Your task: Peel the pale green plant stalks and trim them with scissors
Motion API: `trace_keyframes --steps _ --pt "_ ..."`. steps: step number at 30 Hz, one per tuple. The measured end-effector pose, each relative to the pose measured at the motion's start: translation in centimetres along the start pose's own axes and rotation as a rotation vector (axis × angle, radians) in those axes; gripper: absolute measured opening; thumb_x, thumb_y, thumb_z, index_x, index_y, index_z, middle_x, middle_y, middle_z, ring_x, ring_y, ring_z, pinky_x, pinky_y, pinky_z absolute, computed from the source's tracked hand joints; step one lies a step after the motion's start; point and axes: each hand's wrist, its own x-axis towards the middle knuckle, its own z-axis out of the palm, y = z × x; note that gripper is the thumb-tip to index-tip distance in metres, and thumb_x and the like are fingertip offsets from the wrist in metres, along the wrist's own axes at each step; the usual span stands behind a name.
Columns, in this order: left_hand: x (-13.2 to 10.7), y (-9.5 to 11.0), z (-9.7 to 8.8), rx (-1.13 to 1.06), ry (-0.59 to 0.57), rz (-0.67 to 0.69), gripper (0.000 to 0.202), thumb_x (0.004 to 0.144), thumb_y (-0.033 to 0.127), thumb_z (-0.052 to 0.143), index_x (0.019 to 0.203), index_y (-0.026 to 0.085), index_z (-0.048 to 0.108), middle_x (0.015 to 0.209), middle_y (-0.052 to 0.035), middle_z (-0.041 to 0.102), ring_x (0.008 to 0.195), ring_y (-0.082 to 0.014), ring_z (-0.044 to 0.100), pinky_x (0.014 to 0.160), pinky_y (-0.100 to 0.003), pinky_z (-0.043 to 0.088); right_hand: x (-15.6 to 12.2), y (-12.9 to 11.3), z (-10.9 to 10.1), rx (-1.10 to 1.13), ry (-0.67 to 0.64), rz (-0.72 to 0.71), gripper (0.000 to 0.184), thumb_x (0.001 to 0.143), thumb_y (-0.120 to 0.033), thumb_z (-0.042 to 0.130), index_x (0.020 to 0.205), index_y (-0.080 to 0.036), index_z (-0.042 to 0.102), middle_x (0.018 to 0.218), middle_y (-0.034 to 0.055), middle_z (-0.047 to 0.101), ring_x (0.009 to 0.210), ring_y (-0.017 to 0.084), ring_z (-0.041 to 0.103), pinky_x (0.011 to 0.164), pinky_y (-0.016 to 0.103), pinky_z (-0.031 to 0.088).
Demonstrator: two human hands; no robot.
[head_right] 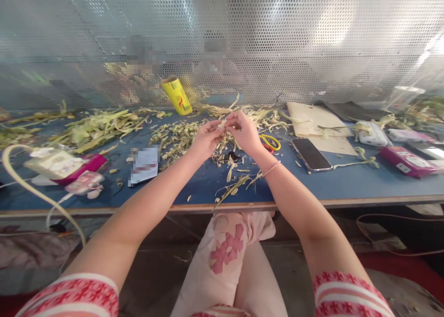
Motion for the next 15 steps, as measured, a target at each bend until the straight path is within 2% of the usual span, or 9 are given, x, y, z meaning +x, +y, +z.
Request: trace_keyframes --steps 4,8,15 --pt "-0.02 0.2 0.03 -0.001 -0.024 -0.04 0.019 0.06 0.012 0.078 0.076 0.019 0.07 0.066 0.0032 0.066 0.058 -0.0049 0.057 0.058 -0.019 0.043 0.08 -0.25 -0.07 -0.027 0.005 0.021 0.021 0.073 -0.017 0.063 0.091 -0.022 0.053 0.078 -0.0018 0.064 0.074 0.012 0.062 0.069 0.03 0.05" --pt "0.05 0.17 -0.16 -0.014 -0.044 -0.107 0.018 0.061 0.012 0.078 0.076 0.017 0.071 0.064 0.0027 0.066 0.057 -0.0049 0.056 0.057 -0.02 0.043 0.26 -0.04 -0.21 -0.008 -0.045 0.043 0.021 0.073 -0.02 0.064 0.091 -0.021 0.053 0.078 -0.0009 0.064 0.075 0.014 0.063 0.068 0.03 0.051" --pt "-0.08 0.07 0.27 -0.092 0.027 -0.094 0.012 0.061 0.01 0.077 0.068 0.015 0.068 0.061 0.0032 0.065 0.057 -0.0042 0.057 0.062 -0.018 0.046 0.29 0.2 -0.25 0.012 -0.077 0.051 0.024 0.074 -0.019 0.063 0.095 -0.021 0.051 0.083 0.0016 0.064 0.081 0.016 0.063 0.072 0.032 0.052"
